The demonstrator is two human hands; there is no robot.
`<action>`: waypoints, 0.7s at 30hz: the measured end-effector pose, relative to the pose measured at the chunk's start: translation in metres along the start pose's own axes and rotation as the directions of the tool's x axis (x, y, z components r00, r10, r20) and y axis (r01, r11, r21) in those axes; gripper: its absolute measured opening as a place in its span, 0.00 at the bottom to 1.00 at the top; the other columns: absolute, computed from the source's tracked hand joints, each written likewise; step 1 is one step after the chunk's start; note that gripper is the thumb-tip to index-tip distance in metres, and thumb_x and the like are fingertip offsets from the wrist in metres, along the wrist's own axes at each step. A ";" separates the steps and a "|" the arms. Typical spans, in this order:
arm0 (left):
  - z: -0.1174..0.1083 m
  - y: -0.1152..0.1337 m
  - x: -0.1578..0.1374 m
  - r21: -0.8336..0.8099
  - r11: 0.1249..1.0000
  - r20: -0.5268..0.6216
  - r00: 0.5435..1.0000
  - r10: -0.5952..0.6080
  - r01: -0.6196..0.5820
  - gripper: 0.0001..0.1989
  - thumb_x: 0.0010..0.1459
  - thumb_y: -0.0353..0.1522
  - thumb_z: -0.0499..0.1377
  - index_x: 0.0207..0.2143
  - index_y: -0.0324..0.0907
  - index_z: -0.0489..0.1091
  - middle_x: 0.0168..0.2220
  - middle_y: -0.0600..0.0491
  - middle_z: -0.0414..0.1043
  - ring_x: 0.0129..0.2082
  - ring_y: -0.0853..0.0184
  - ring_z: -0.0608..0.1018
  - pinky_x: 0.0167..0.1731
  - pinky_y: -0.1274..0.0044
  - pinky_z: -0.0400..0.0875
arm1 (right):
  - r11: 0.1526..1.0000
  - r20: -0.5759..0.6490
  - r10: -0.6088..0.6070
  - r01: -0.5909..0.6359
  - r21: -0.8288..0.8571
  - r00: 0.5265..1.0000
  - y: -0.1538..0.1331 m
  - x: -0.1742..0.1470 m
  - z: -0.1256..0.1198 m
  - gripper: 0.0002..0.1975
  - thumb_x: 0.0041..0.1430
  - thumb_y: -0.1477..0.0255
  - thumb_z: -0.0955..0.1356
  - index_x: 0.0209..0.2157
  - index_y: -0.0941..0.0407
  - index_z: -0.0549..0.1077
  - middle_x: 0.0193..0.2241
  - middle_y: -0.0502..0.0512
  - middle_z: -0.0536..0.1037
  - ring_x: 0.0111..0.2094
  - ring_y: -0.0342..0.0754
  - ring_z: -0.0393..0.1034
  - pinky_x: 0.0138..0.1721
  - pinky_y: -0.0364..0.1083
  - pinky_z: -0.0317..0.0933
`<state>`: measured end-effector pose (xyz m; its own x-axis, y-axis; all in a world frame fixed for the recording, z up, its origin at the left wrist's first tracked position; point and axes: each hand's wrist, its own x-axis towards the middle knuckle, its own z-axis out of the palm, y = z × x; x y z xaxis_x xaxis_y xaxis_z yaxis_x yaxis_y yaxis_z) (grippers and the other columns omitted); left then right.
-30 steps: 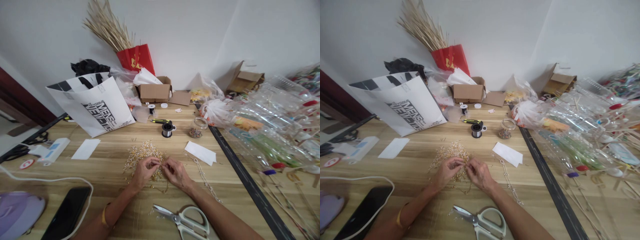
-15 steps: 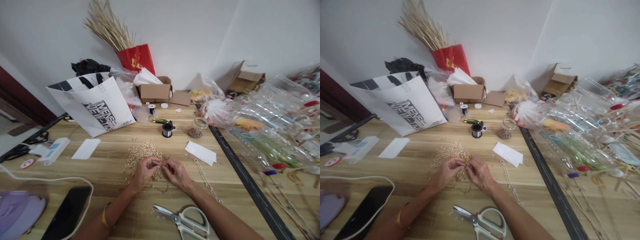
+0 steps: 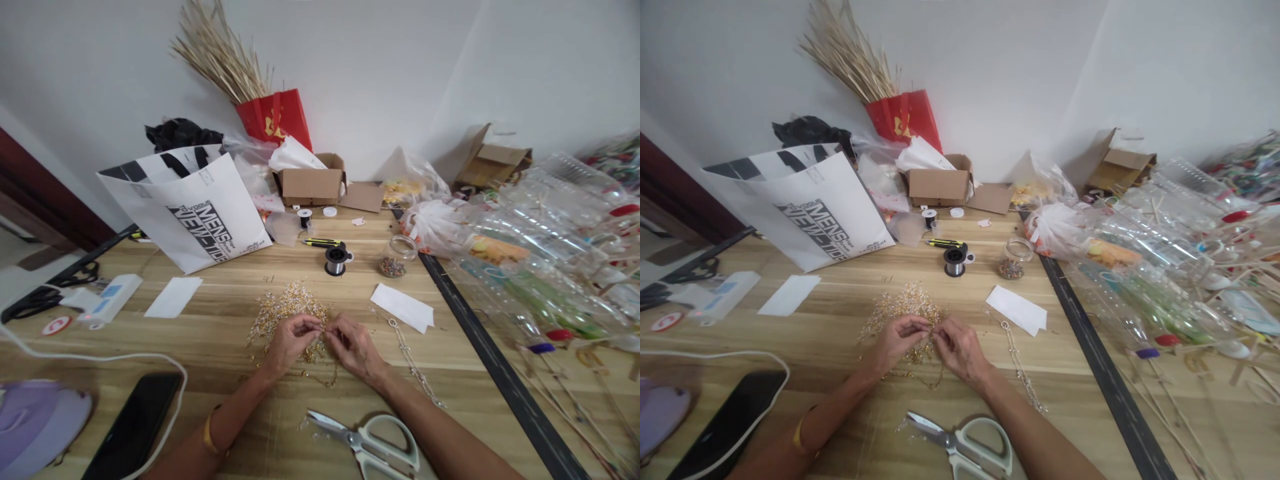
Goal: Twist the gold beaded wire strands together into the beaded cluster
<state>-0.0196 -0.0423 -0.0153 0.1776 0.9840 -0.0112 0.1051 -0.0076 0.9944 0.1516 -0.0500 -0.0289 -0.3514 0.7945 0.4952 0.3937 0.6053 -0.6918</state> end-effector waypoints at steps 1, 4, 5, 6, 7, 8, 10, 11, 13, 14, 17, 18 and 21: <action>0.000 0.000 0.000 -0.011 1.000 0.000 1.000 -0.015 0.015 0.10 0.43 0.29 0.63 0.31 0.35 0.73 0.29 0.49 0.76 0.30 0.66 0.77 0.35 0.75 0.71 | 1.000 -0.002 -0.001 0.001 0.000 1.000 0.000 0.000 0.000 0.05 0.59 0.75 0.62 0.30 0.57 0.67 0.23 0.49 0.66 0.23 0.42 0.60 0.25 0.40 0.54; -0.001 0.002 0.000 -0.032 0.998 -0.001 0.999 -0.048 0.048 0.11 0.43 0.31 0.64 0.31 0.35 0.74 0.29 0.49 0.77 0.30 0.65 0.77 0.34 0.75 0.71 | 1.000 0.005 -0.008 0.008 0.001 1.000 0.000 0.000 0.001 0.05 0.59 0.75 0.62 0.30 0.57 0.67 0.23 0.49 0.65 0.23 0.41 0.60 0.25 0.40 0.54; -0.001 0.002 0.001 -0.037 0.998 -0.006 0.998 -0.055 0.054 0.11 0.42 0.32 0.64 0.31 0.35 0.74 0.29 0.49 0.77 0.30 0.65 0.77 0.34 0.75 0.71 | 1.000 0.008 -0.010 0.010 0.000 1.000 0.000 0.000 0.001 0.05 0.59 0.75 0.62 0.30 0.57 0.67 0.23 0.49 0.65 0.23 0.41 0.60 0.25 0.40 0.54; -0.001 0.001 0.001 -0.041 0.997 -0.012 0.998 -0.060 0.060 0.11 0.41 0.32 0.65 0.30 0.36 0.74 0.28 0.50 0.77 0.29 0.66 0.77 0.34 0.76 0.71 | 1.000 0.010 -0.011 0.011 -0.003 1.000 0.000 0.000 0.001 0.05 0.59 0.75 0.62 0.30 0.57 0.67 0.23 0.49 0.65 0.23 0.41 0.60 0.25 0.40 0.54; -0.001 0.001 0.001 -0.043 0.997 -0.020 0.998 -0.064 0.063 0.11 0.41 0.33 0.65 0.29 0.36 0.75 0.28 0.50 0.77 0.29 0.66 0.76 0.33 0.76 0.71 | 1.000 0.012 -0.011 0.011 -0.006 1.000 0.000 0.000 0.001 0.05 0.59 0.75 0.62 0.30 0.57 0.67 0.23 0.49 0.65 0.22 0.41 0.60 0.24 0.40 0.54; -0.001 0.000 0.002 -0.043 0.997 -0.027 0.998 -0.064 0.063 0.11 0.40 0.33 0.65 0.29 0.36 0.75 0.27 0.50 0.77 0.29 0.66 0.76 0.33 0.76 0.71 | 1.000 0.012 -0.013 0.013 -0.007 1.000 0.000 0.000 0.001 0.05 0.59 0.75 0.62 0.30 0.57 0.67 0.23 0.49 0.65 0.22 0.41 0.60 0.24 0.40 0.54; -0.001 -0.001 0.002 -0.034 0.998 -0.033 0.998 -0.060 0.059 0.11 0.40 0.33 0.65 0.28 0.37 0.75 0.27 0.51 0.77 0.28 0.66 0.76 0.33 0.76 0.71 | 1.000 0.014 -0.017 0.017 -0.009 1.000 -0.001 0.000 0.000 0.05 0.59 0.75 0.62 0.30 0.57 0.67 0.23 0.50 0.66 0.23 0.41 0.60 0.25 0.40 0.54; -0.001 -0.002 0.002 -0.028 0.998 -0.033 0.998 -0.057 0.056 0.10 0.41 0.32 0.65 0.28 0.36 0.75 0.27 0.51 0.77 0.28 0.67 0.76 0.32 0.77 0.71 | 1.000 0.014 -0.021 0.021 -0.011 1.000 -0.001 0.000 0.000 0.05 0.59 0.75 0.62 0.30 0.57 0.67 0.23 0.50 0.66 0.23 0.41 0.60 0.25 0.40 0.54; 0.000 -0.002 0.002 -0.019 0.999 -0.028 0.998 -0.051 0.051 0.09 0.42 0.32 0.64 0.28 0.36 0.75 0.27 0.51 0.77 0.28 0.67 0.76 0.31 0.78 0.70 | 1.000 0.014 -0.027 0.027 -0.015 1.000 -0.001 0.000 0.000 0.05 0.59 0.75 0.62 0.30 0.57 0.67 0.23 0.50 0.66 0.23 0.41 0.60 0.25 0.40 0.54; 0.000 -0.002 0.002 -0.017 0.999 -0.024 0.998 -0.051 0.051 0.09 0.42 0.31 0.64 0.28 0.36 0.75 0.27 0.51 0.77 0.27 0.68 0.76 0.31 0.78 0.70 | 0.999 0.013 -0.029 0.030 -0.017 0.999 0.000 0.000 0.000 0.05 0.59 0.75 0.62 0.30 0.57 0.67 0.23 0.49 0.66 0.23 0.41 0.60 0.25 0.40 0.54; 0.000 0.001 0.001 -0.014 0.998 -0.017 0.998 -0.054 0.053 0.09 0.42 0.31 0.64 0.28 0.36 0.75 0.26 0.51 0.77 0.27 0.68 0.76 0.30 0.78 0.70 | 0.999 0.013 -0.029 0.030 -0.017 0.999 0.000 0.000 0.000 0.05 0.58 0.75 0.62 0.30 0.57 0.67 0.23 0.49 0.66 0.22 0.41 0.60 0.24 0.40 0.54; 0.000 0.001 0.001 -0.012 0.998 -0.017 0.998 -0.054 0.054 0.09 0.42 0.31 0.64 0.28 0.36 0.75 0.26 0.51 0.77 0.27 0.68 0.76 0.31 0.78 0.70 | 0.999 0.014 -0.028 0.028 -0.017 1.000 -0.001 0.000 0.000 0.05 0.58 0.75 0.62 0.30 0.57 0.67 0.23 0.49 0.66 0.23 0.41 0.60 0.24 0.40 0.54; 0.000 0.002 0.001 -0.008 0.999 -0.017 0.999 -0.046 0.046 0.09 0.42 0.31 0.64 0.28 0.36 0.75 0.27 0.51 0.77 0.27 0.68 0.76 0.31 0.78 0.70 | 1.000 0.017 -0.021 0.021 -0.009 1.000 -0.002 0.000 0.000 0.05 0.58 0.75 0.62 0.30 0.57 0.67 0.23 0.49 0.66 0.22 0.41 0.60 0.24 0.40 0.54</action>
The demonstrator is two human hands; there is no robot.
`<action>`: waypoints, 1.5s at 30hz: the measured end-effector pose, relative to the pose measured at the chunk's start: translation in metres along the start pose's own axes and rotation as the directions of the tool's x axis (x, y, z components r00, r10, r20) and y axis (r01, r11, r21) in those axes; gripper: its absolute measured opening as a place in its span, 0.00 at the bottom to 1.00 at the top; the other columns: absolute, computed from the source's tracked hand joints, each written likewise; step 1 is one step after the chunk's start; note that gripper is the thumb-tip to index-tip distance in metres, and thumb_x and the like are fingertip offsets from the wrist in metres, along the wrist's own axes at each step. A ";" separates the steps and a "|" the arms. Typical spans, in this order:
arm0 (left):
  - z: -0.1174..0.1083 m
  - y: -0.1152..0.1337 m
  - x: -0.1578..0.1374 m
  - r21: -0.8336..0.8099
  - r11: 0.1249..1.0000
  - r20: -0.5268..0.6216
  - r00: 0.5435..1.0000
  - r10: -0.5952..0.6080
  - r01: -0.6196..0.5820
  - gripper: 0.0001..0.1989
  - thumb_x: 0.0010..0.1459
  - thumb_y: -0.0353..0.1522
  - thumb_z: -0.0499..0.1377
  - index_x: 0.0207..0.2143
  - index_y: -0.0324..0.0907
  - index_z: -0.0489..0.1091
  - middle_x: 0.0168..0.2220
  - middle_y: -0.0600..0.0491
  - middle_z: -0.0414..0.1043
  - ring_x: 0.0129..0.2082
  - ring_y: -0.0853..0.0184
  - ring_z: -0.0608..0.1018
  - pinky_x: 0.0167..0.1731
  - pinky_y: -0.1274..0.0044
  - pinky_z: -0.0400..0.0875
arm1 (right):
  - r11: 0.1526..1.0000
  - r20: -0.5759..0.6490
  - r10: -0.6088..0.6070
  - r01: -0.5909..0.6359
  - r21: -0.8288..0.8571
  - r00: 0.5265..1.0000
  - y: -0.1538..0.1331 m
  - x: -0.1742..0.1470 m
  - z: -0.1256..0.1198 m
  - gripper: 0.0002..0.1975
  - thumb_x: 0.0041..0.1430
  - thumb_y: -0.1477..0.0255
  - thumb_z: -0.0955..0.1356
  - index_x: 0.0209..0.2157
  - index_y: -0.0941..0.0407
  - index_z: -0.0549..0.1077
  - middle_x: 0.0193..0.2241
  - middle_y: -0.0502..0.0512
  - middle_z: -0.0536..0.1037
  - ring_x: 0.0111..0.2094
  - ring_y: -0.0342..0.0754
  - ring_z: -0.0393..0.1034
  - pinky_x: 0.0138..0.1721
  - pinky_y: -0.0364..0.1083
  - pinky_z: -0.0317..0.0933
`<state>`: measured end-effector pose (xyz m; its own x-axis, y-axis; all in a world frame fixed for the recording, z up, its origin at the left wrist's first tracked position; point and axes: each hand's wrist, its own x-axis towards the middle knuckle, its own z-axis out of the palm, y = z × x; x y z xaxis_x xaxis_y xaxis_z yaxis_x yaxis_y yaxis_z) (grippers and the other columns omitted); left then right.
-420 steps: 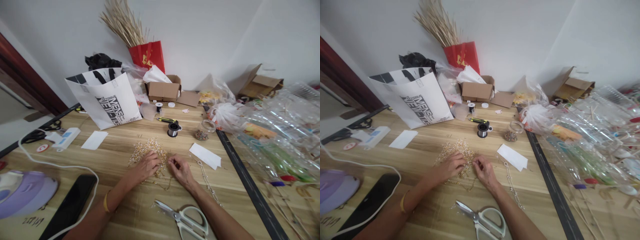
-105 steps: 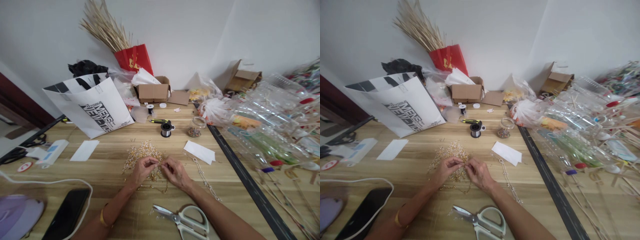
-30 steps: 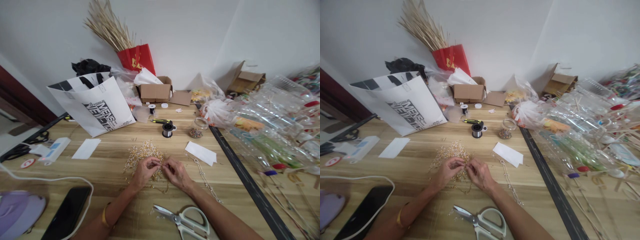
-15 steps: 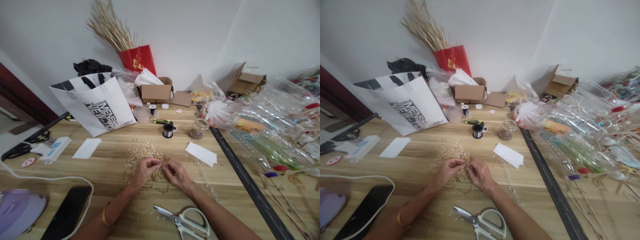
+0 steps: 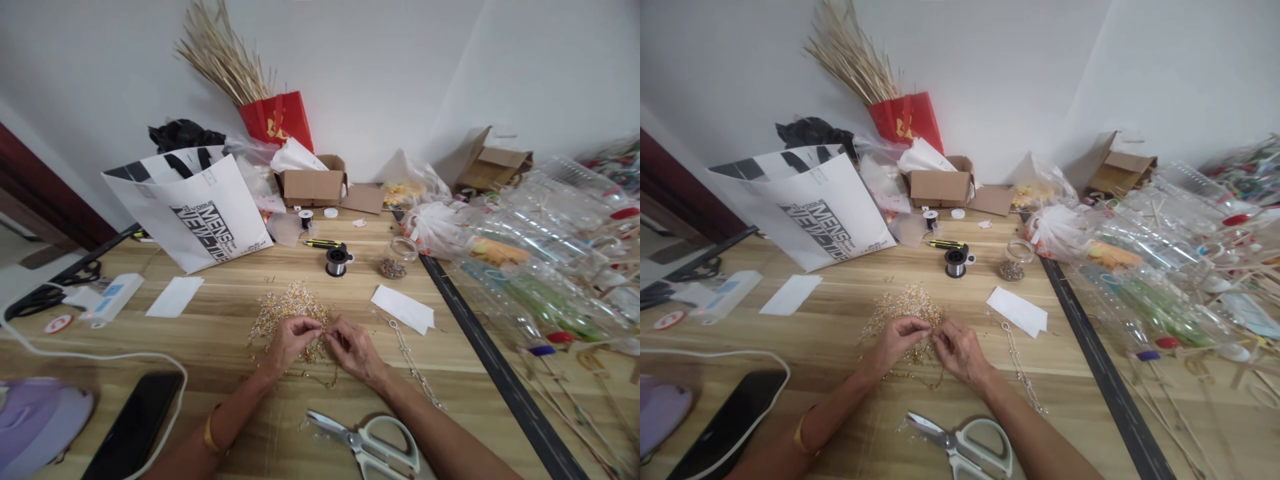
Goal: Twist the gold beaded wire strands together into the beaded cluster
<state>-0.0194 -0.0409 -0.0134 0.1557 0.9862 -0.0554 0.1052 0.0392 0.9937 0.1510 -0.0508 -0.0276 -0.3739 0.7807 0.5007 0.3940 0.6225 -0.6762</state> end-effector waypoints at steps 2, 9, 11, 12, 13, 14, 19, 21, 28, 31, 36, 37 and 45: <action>0.000 -0.001 0.000 0.000 1.000 0.009 1.000 0.007 -0.007 0.09 0.42 0.32 0.64 0.28 0.36 0.75 0.26 0.51 0.77 0.27 0.68 0.76 0.31 0.78 0.70 | 1.000 0.000 0.005 -0.005 0.009 1.000 -0.001 0.000 0.000 0.05 0.58 0.75 0.62 0.30 0.57 0.67 0.23 0.49 0.66 0.23 0.41 0.61 0.25 0.40 0.54; 0.000 -0.002 0.000 0.023 1.000 0.038 0.999 0.014 -0.015 0.09 0.43 0.33 0.64 0.28 0.36 0.75 0.27 0.51 0.77 0.28 0.67 0.76 0.31 0.77 0.70 | 1.000 0.001 0.013 -0.013 0.013 1.000 0.000 0.000 0.000 0.05 0.59 0.75 0.62 0.29 0.57 0.67 0.23 0.49 0.66 0.22 0.41 0.61 0.24 0.40 0.54; -0.001 -0.001 0.000 0.031 0.999 0.045 0.999 0.011 -0.012 0.09 0.43 0.33 0.64 0.28 0.36 0.75 0.27 0.51 0.77 0.28 0.67 0.76 0.31 0.77 0.70 | 1.000 0.002 0.011 -0.011 0.010 1.000 0.000 0.000 0.000 0.05 0.58 0.75 0.62 0.29 0.57 0.67 0.22 0.49 0.66 0.22 0.41 0.61 0.24 0.40 0.54; -0.001 -0.001 -0.001 0.032 0.999 0.048 0.999 0.008 -0.009 0.09 0.44 0.33 0.64 0.28 0.36 0.75 0.27 0.51 0.77 0.28 0.66 0.76 0.31 0.77 0.70 | 1.000 0.001 0.009 -0.009 0.009 1.000 0.000 0.000 0.000 0.05 0.58 0.75 0.62 0.29 0.57 0.67 0.23 0.49 0.66 0.22 0.41 0.61 0.24 0.40 0.54; -0.001 0.000 -0.001 0.031 1.000 0.048 0.999 0.005 -0.006 0.09 0.44 0.33 0.64 0.28 0.36 0.75 0.27 0.50 0.77 0.28 0.66 0.76 0.32 0.77 0.70 | 1.000 0.000 0.006 -0.006 0.008 1.000 0.000 0.000 0.000 0.05 0.58 0.75 0.62 0.29 0.57 0.67 0.23 0.49 0.66 0.22 0.41 0.61 0.24 0.40 0.54; -0.001 0.000 -0.001 0.027 1.000 0.046 0.999 0.003 -0.004 0.09 0.43 0.33 0.64 0.28 0.36 0.75 0.27 0.50 0.77 0.28 0.66 0.76 0.32 0.77 0.70 | 1.000 -0.002 0.002 -0.002 0.007 1.000 0.000 0.000 0.000 0.05 0.58 0.75 0.62 0.29 0.57 0.67 0.23 0.49 0.66 0.23 0.41 0.61 0.24 0.40 0.54; 0.000 -0.001 0.000 0.015 1.000 0.038 0.999 0.009 -0.009 0.07 0.43 0.31 0.63 0.27 0.36 0.74 0.26 0.51 0.76 0.28 0.67 0.76 0.32 0.77 0.69 | 1.000 0.000 0.000 0.000 -0.001 1.000 0.000 0.000 0.000 0.05 0.58 0.75 0.62 0.29 0.57 0.67 0.22 0.49 0.66 0.22 0.41 0.60 0.24 0.40 0.54; 0.000 -0.001 0.000 0.011 1.000 0.039 0.999 0.006 -0.006 0.07 0.43 0.31 0.63 0.27 0.36 0.74 0.26 0.51 0.76 0.28 0.67 0.76 0.32 0.78 0.69 | 1.000 0.000 0.003 -0.003 0.001 1.000 0.000 0.000 0.000 0.05 0.58 0.75 0.62 0.29 0.57 0.67 0.22 0.49 0.65 0.22 0.41 0.60 0.24 0.40 0.54; -0.001 -0.001 0.001 0.015 1.000 0.021 1.000 0.004 -0.004 0.08 0.43 0.32 0.63 0.27 0.36 0.74 0.26 0.51 0.76 0.27 0.67 0.75 0.31 0.77 0.70 | 1.000 0.007 -0.006 0.006 -0.002 1.000 0.000 0.000 0.000 0.04 0.58 0.75 0.62 0.31 0.57 0.67 0.23 0.50 0.67 0.23 0.42 0.61 0.24 0.40 0.54; -0.001 -0.001 0.001 0.015 1.000 0.023 1.000 0.008 -0.008 0.08 0.43 0.33 0.63 0.27 0.37 0.74 0.26 0.51 0.76 0.28 0.67 0.76 0.31 0.77 0.70 | 1.000 0.015 0.004 -0.003 -0.004 1.000 0.000 0.000 -0.001 0.04 0.58 0.75 0.62 0.30 0.57 0.67 0.23 0.50 0.66 0.23 0.42 0.61 0.24 0.40 0.54; -0.001 -0.002 0.000 0.017 1.000 0.032 0.999 0.018 -0.018 0.09 0.43 0.33 0.64 0.27 0.36 0.74 0.26 0.51 0.76 0.27 0.67 0.75 0.31 0.77 0.70 | 1.000 0.009 -0.003 0.003 -0.005 1.000 -0.001 0.001 -0.001 0.05 0.58 0.75 0.62 0.30 0.57 0.67 0.23 0.50 0.66 0.23 0.41 0.61 0.24 0.40 0.54; -0.001 -0.002 0.000 0.015 1.000 0.033 0.999 0.018 -0.018 0.09 0.43 0.33 0.64 0.27 0.36 0.74 0.26 0.51 0.76 0.27 0.67 0.75 0.31 0.77 0.70 | 1.000 0.009 -0.002 0.002 -0.005 1.000 -0.001 0.001 -0.001 0.05 0.58 0.75 0.62 0.30 0.57 0.67 0.23 0.50 0.66 0.23 0.41 0.61 0.24 0.40 0.54; 0.000 -0.005 0.001 0.007 1.000 0.049 0.999 0.014 -0.014 0.08 0.44 0.32 0.63 0.28 0.36 0.74 0.26 0.50 0.76 0.28 0.67 0.76 0.31 0.77 0.69 | 1.000 0.003 -0.006 0.006 -0.004 1.000 0.002 0.000 0.001 0.05 0.58 0.75 0.61 0.30 0.57 0.67 0.23 0.50 0.66 0.23 0.42 0.61 0.24 0.40 0.54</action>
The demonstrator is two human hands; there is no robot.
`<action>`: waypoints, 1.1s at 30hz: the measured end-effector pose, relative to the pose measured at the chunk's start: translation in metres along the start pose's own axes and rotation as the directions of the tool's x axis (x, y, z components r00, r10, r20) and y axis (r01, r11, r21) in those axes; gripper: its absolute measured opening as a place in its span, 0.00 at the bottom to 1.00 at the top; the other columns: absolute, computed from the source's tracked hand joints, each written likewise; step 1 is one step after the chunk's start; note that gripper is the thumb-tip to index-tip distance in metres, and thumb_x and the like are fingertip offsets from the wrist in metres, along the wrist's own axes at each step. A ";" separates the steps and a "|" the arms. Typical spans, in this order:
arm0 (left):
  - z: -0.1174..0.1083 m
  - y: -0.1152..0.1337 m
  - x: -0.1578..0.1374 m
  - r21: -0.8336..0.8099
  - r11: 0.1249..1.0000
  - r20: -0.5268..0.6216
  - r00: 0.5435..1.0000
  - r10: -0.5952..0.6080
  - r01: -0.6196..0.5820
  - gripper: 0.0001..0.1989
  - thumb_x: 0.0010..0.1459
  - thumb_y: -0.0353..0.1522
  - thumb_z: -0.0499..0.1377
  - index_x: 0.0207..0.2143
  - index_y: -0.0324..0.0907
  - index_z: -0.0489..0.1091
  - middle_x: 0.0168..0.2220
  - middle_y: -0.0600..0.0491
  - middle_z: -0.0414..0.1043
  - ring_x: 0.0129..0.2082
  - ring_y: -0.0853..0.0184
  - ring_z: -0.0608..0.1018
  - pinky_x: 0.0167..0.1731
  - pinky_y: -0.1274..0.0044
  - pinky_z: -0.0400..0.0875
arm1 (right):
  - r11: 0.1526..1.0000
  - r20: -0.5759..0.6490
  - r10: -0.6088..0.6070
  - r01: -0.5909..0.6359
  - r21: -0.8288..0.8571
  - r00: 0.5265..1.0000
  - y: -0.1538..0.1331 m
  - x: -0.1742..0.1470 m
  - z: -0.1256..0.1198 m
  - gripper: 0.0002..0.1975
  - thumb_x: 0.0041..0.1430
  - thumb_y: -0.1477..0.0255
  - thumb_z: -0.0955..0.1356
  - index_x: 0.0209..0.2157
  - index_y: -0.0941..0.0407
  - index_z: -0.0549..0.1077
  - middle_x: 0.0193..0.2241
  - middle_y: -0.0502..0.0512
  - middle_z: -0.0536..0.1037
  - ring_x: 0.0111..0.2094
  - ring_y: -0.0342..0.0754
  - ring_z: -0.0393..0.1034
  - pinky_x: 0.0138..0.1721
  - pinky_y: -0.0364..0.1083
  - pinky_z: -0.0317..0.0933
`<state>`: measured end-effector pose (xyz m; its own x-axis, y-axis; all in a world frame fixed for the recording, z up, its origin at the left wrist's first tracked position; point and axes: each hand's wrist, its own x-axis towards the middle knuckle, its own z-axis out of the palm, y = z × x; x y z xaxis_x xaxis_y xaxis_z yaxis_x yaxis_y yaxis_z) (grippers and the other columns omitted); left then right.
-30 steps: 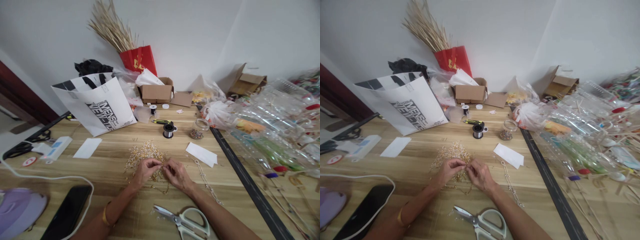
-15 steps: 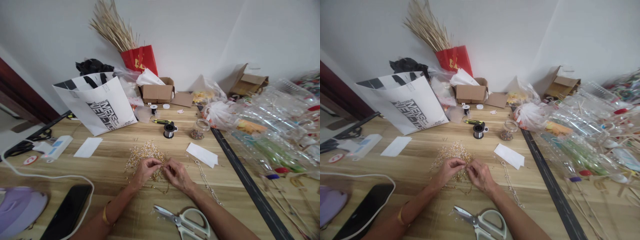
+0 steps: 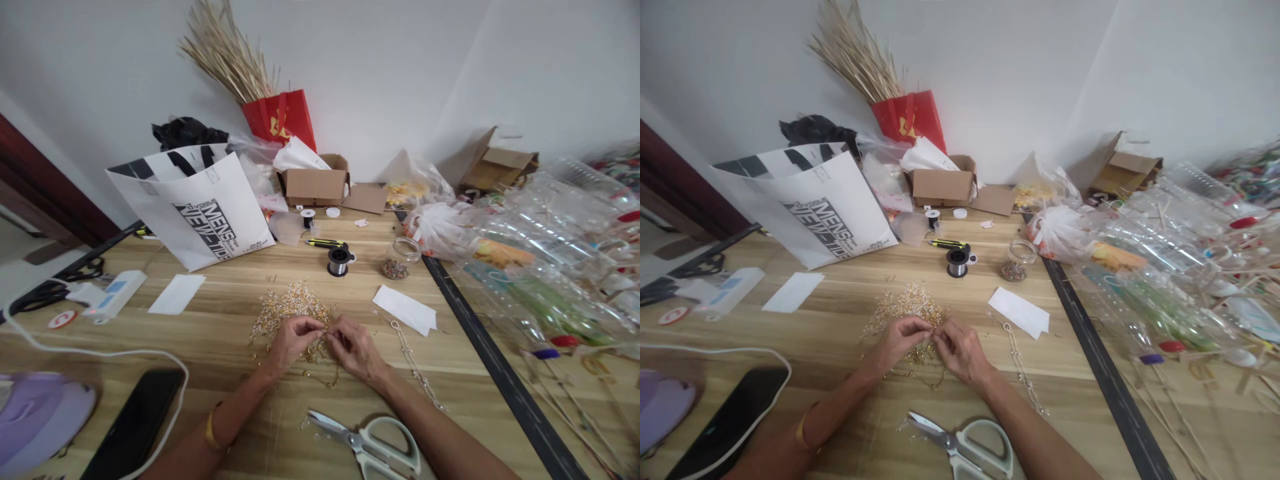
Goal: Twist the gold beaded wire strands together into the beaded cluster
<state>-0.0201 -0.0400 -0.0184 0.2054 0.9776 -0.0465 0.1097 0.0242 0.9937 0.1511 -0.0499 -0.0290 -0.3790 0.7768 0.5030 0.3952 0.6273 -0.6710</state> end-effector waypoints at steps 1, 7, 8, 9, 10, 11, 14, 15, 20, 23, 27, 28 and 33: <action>0.000 0.000 0.000 0.002 1.000 -0.003 1.000 -0.001 0.001 0.08 0.43 0.32 0.63 0.28 0.36 0.74 0.27 0.50 0.76 0.28 0.67 0.76 0.31 0.77 0.69 | 1.000 0.001 0.000 0.000 0.001 1.000 0.000 0.000 0.000 0.05 0.58 0.75 0.62 0.30 0.57 0.67 0.23 0.50 0.66 0.23 0.42 0.61 0.24 0.40 0.54; 0.000 0.000 0.000 0.028 1.000 0.001 1.000 0.013 -0.013 0.08 0.44 0.31 0.63 0.28 0.36 0.75 0.27 0.50 0.77 0.28 0.67 0.76 0.32 0.77 0.70 | 1.000 -0.001 0.004 -0.004 -0.004 1.000 -0.001 0.001 -0.001 0.05 0.58 0.75 0.62 0.29 0.57 0.67 0.22 0.50 0.66 0.23 0.42 0.61 0.24 0.40 0.54; 0.000 0.000 0.000 0.028 0.999 0.000 1.000 0.014 -0.014 0.08 0.44 0.31 0.63 0.28 0.36 0.75 0.27 0.50 0.77 0.28 0.67 0.76 0.32 0.77 0.70 | 1.000 0.000 0.003 -0.003 -0.003 1.000 -0.001 0.001 -0.001 0.05 0.58 0.75 0.62 0.29 0.57 0.67 0.22 0.50 0.66 0.22 0.42 0.61 0.24 0.40 0.54; 0.000 0.000 -0.001 0.027 1.000 -0.002 1.000 0.015 -0.015 0.08 0.44 0.31 0.63 0.28 0.36 0.75 0.27 0.50 0.77 0.28 0.67 0.76 0.32 0.77 0.70 | 1.000 0.003 0.003 -0.003 -0.002 1.000 -0.001 0.001 -0.001 0.05 0.58 0.75 0.62 0.29 0.57 0.67 0.22 0.50 0.66 0.22 0.42 0.61 0.24 0.40 0.54; 0.000 0.001 -0.001 0.026 1.000 -0.005 1.000 0.015 -0.015 0.08 0.44 0.31 0.63 0.28 0.36 0.75 0.27 0.50 0.77 0.28 0.67 0.76 0.32 0.77 0.70 | 1.000 0.004 0.003 -0.003 -0.002 1.000 -0.001 0.001 0.000 0.05 0.58 0.76 0.62 0.29 0.57 0.67 0.23 0.50 0.66 0.22 0.42 0.61 0.24 0.40 0.54; 0.000 0.001 0.000 0.026 1.000 -0.008 1.000 0.014 -0.014 0.08 0.44 0.31 0.63 0.28 0.37 0.75 0.27 0.50 0.77 0.28 0.67 0.76 0.32 0.77 0.70 | 1.000 0.003 0.003 -0.003 -0.003 1.000 -0.001 0.001 0.000 0.05 0.58 0.76 0.61 0.30 0.57 0.67 0.23 0.50 0.66 0.22 0.42 0.61 0.24 0.40 0.54; 0.000 0.000 0.000 0.032 0.999 -0.019 1.000 0.022 -0.021 0.08 0.44 0.32 0.63 0.28 0.37 0.75 0.27 0.51 0.77 0.29 0.66 0.76 0.32 0.76 0.70 | 1.000 0.000 0.001 -0.001 -0.001 1.000 -0.001 0.001 -0.001 0.05 0.58 0.75 0.61 0.29 0.56 0.67 0.23 0.50 0.66 0.23 0.42 0.61 0.24 0.40 0.54; 0.000 -0.001 0.000 0.035 0.999 -0.020 0.999 0.027 -0.026 0.08 0.44 0.32 0.63 0.28 0.37 0.75 0.27 0.51 0.77 0.29 0.66 0.76 0.32 0.76 0.71 | 1.000 0.001 0.004 -0.004 0.002 1.000 -0.002 0.001 -0.001 0.05 0.58 0.75 0.61 0.29 0.56 0.67 0.23 0.50 0.66 0.23 0.42 0.61 0.24 0.40 0.54; -0.001 -0.002 0.000 0.042 0.998 -0.025 0.999 0.043 -0.042 0.08 0.45 0.33 0.63 0.28 0.37 0.74 0.27 0.50 0.76 0.28 0.66 0.76 0.32 0.77 0.71 | 1.000 0.019 0.021 -0.021 0.007 1.000 -0.003 0.001 -0.002 0.05 0.58 0.75 0.61 0.30 0.57 0.67 0.23 0.50 0.67 0.22 0.42 0.61 0.24 0.40 0.55; -0.001 0.000 0.000 0.036 0.999 -0.025 0.999 0.040 -0.039 0.08 0.44 0.33 0.63 0.28 0.37 0.74 0.27 0.51 0.76 0.28 0.66 0.76 0.32 0.77 0.70 | 1.000 0.018 0.019 -0.020 0.004 1.000 -0.003 0.001 -0.001 0.05 0.58 0.75 0.62 0.29 0.57 0.67 0.22 0.50 0.66 0.22 0.41 0.61 0.23 0.40 0.54; -0.001 0.002 0.000 0.044 0.999 -0.022 0.999 0.027 -0.026 0.08 0.44 0.33 0.63 0.27 0.37 0.75 0.27 0.50 0.76 0.29 0.66 0.76 0.33 0.76 0.70 | 1.000 0.015 0.016 -0.016 0.016 1.000 -0.002 0.001 -0.001 0.05 0.58 0.75 0.62 0.29 0.56 0.67 0.22 0.49 0.66 0.22 0.41 0.60 0.23 0.40 0.54; -0.001 0.002 0.000 0.047 0.999 -0.024 0.999 0.028 -0.027 0.08 0.44 0.33 0.63 0.27 0.37 0.75 0.27 0.50 0.76 0.29 0.66 0.76 0.33 0.76 0.70 | 1.000 0.012 0.015 -0.015 0.017 1.000 -0.002 0.001 -0.001 0.05 0.58 0.75 0.62 0.29 0.56 0.67 0.22 0.49 0.66 0.22 0.41 0.61 0.23 0.40 0.54; -0.001 0.001 0.000 0.052 0.998 -0.023 0.999 0.038 -0.036 0.08 0.44 0.33 0.63 0.27 0.37 0.74 0.26 0.51 0.76 0.28 0.66 0.76 0.31 0.77 0.70 | 1.000 0.006 0.003 -0.003 0.001 1.000 -0.002 0.001 -0.001 0.05 0.58 0.75 0.62 0.28 0.56 0.67 0.22 0.49 0.66 0.22 0.41 0.60 0.24 0.40 0.54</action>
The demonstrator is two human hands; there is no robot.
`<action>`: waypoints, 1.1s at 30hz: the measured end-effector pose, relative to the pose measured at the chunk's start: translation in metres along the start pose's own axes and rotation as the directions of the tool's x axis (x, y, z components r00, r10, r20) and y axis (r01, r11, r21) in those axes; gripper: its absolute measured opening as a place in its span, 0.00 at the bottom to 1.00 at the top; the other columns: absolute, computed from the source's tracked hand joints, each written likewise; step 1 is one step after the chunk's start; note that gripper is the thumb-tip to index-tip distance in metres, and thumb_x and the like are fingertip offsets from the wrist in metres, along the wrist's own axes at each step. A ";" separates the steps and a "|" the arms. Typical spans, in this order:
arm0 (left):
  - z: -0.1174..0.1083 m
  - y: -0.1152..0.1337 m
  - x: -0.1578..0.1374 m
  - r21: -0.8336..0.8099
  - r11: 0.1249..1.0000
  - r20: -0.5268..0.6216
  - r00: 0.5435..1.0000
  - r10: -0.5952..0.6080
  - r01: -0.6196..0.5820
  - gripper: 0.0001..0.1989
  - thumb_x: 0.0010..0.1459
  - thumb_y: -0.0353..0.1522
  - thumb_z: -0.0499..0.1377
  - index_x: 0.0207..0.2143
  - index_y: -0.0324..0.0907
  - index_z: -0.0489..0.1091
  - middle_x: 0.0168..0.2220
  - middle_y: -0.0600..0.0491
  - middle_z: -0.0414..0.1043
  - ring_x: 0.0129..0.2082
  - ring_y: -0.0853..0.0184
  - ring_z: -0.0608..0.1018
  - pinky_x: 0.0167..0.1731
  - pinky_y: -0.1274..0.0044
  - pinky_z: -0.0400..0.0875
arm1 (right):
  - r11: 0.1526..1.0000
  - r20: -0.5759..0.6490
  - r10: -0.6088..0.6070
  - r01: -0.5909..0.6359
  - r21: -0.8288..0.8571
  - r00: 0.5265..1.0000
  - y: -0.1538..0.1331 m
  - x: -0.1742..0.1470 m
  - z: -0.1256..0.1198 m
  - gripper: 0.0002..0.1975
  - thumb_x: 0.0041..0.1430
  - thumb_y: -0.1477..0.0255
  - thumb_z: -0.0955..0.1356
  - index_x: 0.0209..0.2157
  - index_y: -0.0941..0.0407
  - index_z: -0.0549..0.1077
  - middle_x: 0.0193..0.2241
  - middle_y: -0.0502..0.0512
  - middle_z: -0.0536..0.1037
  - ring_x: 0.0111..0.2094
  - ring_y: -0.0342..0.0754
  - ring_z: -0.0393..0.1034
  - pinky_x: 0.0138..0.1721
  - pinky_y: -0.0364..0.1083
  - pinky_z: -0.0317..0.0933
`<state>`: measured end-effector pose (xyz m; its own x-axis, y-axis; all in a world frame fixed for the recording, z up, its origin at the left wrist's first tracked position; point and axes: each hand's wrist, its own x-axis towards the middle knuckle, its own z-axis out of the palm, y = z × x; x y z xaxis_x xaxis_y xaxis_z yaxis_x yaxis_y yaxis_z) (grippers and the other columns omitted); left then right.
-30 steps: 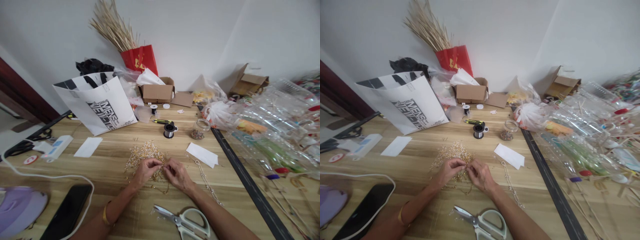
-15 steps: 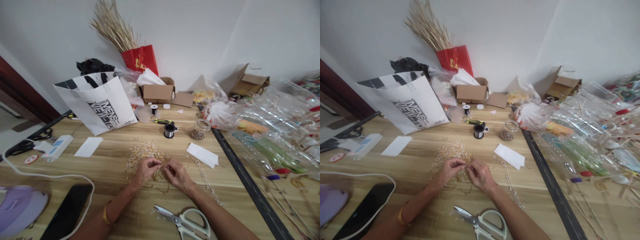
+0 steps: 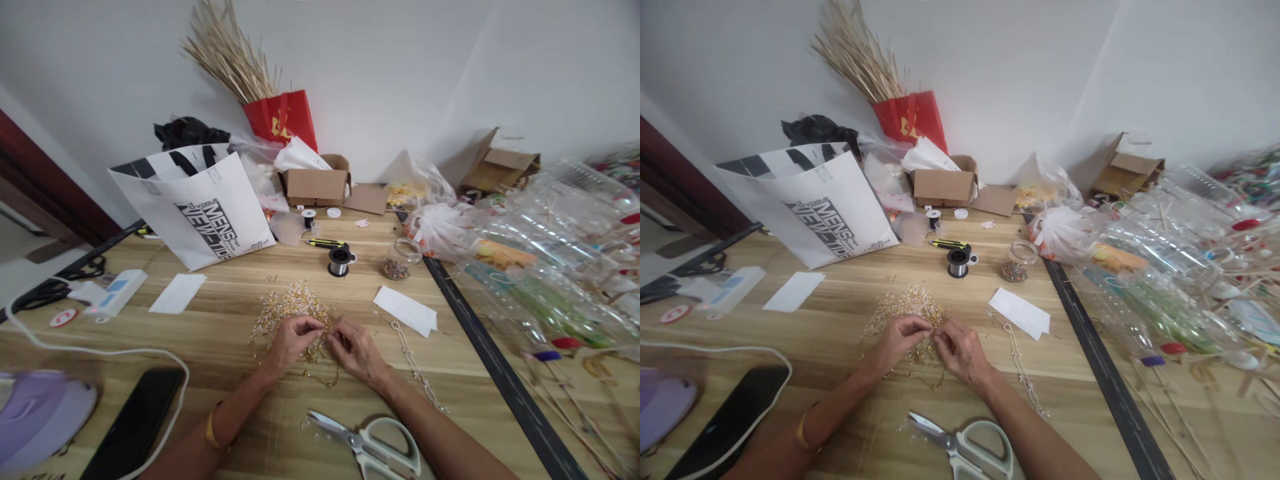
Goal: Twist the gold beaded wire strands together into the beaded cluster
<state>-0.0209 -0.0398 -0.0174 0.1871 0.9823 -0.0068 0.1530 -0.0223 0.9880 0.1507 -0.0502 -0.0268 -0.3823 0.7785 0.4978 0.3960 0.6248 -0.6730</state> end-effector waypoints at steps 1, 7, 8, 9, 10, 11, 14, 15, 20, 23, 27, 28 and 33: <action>0.000 -0.001 0.000 -0.001 1.000 0.000 1.000 0.002 -0.002 0.08 0.44 0.33 0.63 0.27 0.37 0.74 0.26 0.51 0.76 0.28 0.66 0.76 0.31 0.77 0.70 | 1.000 0.002 0.000 0.000 -0.001 1.000 0.000 0.000 0.000 0.05 0.58 0.75 0.62 0.28 0.56 0.67 0.22 0.49 0.66 0.22 0.41 0.60 0.24 0.40 0.54; 0.000 -0.004 0.001 0.000 1.000 -0.005 1.000 0.009 -0.009 0.08 0.44 0.33 0.63 0.27 0.37 0.74 0.26 0.50 0.76 0.28 0.66 0.76 0.32 0.76 0.70 | 1.000 0.011 0.015 -0.015 -0.007 1.000 0.000 0.000 0.000 0.05 0.58 0.75 0.62 0.29 0.56 0.67 0.22 0.50 0.66 0.22 0.42 0.61 0.24 0.40 0.54; 0.000 -0.004 0.001 0.001 1.000 -0.001 1.000 0.008 -0.008 0.08 0.44 0.33 0.63 0.27 0.37 0.74 0.26 0.50 0.76 0.28 0.66 0.76 0.32 0.76 0.70 | 1.000 0.010 0.015 -0.015 -0.007 1.000 0.000 0.000 0.000 0.05 0.58 0.75 0.62 0.29 0.56 0.67 0.22 0.50 0.66 0.22 0.41 0.61 0.24 0.40 0.54; 0.000 -0.004 0.001 0.001 1.000 0.004 1.000 0.009 -0.009 0.07 0.45 0.32 0.62 0.27 0.37 0.74 0.27 0.50 0.76 0.28 0.66 0.76 0.32 0.76 0.70 | 1.000 0.008 0.014 -0.014 -0.006 1.000 0.000 0.000 0.000 0.05 0.58 0.75 0.62 0.29 0.56 0.67 0.22 0.49 0.66 0.22 0.41 0.60 0.24 0.40 0.54; 0.000 -0.004 0.001 -0.001 1.000 0.006 1.000 0.009 -0.009 0.07 0.45 0.32 0.62 0.27 0.37 0.74 0.27 0.50 0.76 0.28 0.66 0.76 0.32 0.76 0.70 | 1.000 0.008 0.014 -0.014 -0.006 1.000 0.000 0.000 0.000 0.05 0.58 0.75 0.62 0.29 0.56 0.67 0.22 0.49 0.66 0.22 0.41 0.60 0.24 0.40 0.54; 0.000 -0.004 0.000 -0.002 1.000 0.007 1.000 0.009 -0.009 0.07 0.45 0.32 0.62 0.28 0.37 0.74 0.27 0.51 0.76 0.28 0.66 0.76 0.32 0.77 0.70 | 1.000 0.008 0.014 -0.014 -0.006 1.000 0.000 0.000 0.000 0.05 0.58 0.75 0.62 0.29 0.56 0.67 0.22 0.50 0.66 0.22 0.41 0.61 0.24 0.40 0.54; 0.000 -0.004 0.000 0.000 1.000 0.008 1.000 0.015 -0.015 0.06 0.45 0.31 0.62 0.28 0.37 0.74 0.26 0.51 0.76 0.28 0.67 0.76 0.31 0.77 0.70 | 1.000 0.009 0.014 -0.014 -0.007 1.000 -0.001 0.000 0.000 0.05 0.58 0.75 0.62 0.29 0.57 0.67 0.23 0.50 0.67 0.22 0.42 0.61 0.25 0.40 0.54; 0.000 -0.004 0.000 0.002 1.000 0.009 1.000 0.018 -0.018 0.06 0.45 0.31 0.62 0.28 0.37 0.74 0.26 0.51 0.76 0.28 0.67 0.76 0.31 0.77 0.70 | 1.000 0.011 0.016 -0.016 -0.009 1.000 -0.001 0.000 0.000 0.05 0.58 0.75 0.62 0.29 0.57 0.67 0.23 0.50 0.66 0.22 0.42 0.61 0.25 0.40 0.54; 0.000 -0.002 -0.001 0.006 1.000 0.012 1.000 0.013 -0.013 0.07 0.45 0.31 0.62 0.28 0.36 0.74 0.27 0.50 0.76 0.28 0.67 0.76 0.32 0.77 0.70 | 1.000 0.010 0.022 -0.022 -0.008 1.000 0.001 0.000 0.001 0.05 0.58 0.75 0.62 0.29 0.57 0.67 0.22 0.50 0.66 0.22 0.41 0.60 0.24 0.40 0.54; 0.001 0.002 -0.002 0.009 1.000 0.015 1.000 -0.001 0.001 0.07 0.45 0.31 0.62 0.28 0.36 0.74 0.27 0.50 0.76 0.29 0.66 0.76 0.33 0.77 0.70 | 1.000 0.012 0.019 -0.019 -0.006 1.000 0.001 -0.001 0.001 0.05 0.58 0.75 0.62 0.29 0.57 0.67 0.22 0.50 0.66 0.22 0.41 0.60 0.24 0.40 0.54; 0.001 0.003 -0.002 0.007 1.000 0.023 1.000 -0.003 0.003 0.07 0.45 0.32 0.62 0.28 0.36 0.74 0.27 0.50 0.76 0.29 0.66 0.76 0.33 0.76 0.71 | 1.000 0.016 0.025 -0.024 -0.003 1.000 0.001 -0.001 0.001 0.05 0.58 0.75 0.62 0.29 0.57 0.67 0.22 0.50 0.66 0.22 0.41 0.61 0.24 0.40 0.54; 0.001 0.002 -0.002 0.004 1.000 0.026 1.000 0.000 0.000 0.08 0.45 0.32 0.62 0.28 0.36 0.74 0.27 0.50 0.76 0.29 0.66 0.76 0.33 0.76 0.71 | 1.000 0.017 0.027 -0.027 -0.001 0.999 0.001 -0.001 0.001 0.05 0.58 0.75 0.62 0.29 0.57 0.67 0.22 0.50 0.66 0.22 0.41 0.60 0.24 0.40 0.54; 0.001 0.000 -0.002 -0.015 1.000 0.044 0.999 0.012 -0.012 0.09 0.44 0.32 0.63 0.30 0.36 0.73 0.29 0.49 0.76 0.30 0.66 0.76 0.34 0.75 0.71 | 1.000 0.009 0.025 -0.026 0.015 1.000 0.000 0.000 0.000 0.05 0.58 0.75 0.62 0.29 0.57 0.67 0.23 0.49 0.66 0.22 0.41 0.61 0.24 0.40 0.54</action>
<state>-0.0198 -0.0424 -0.0174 0.2318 0.9728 -0.0014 0.1362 -0.0311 0.9902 0.1506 -0.0504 -0.0274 -0.3793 0.7936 0.4758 0.3930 0.6037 -0.6936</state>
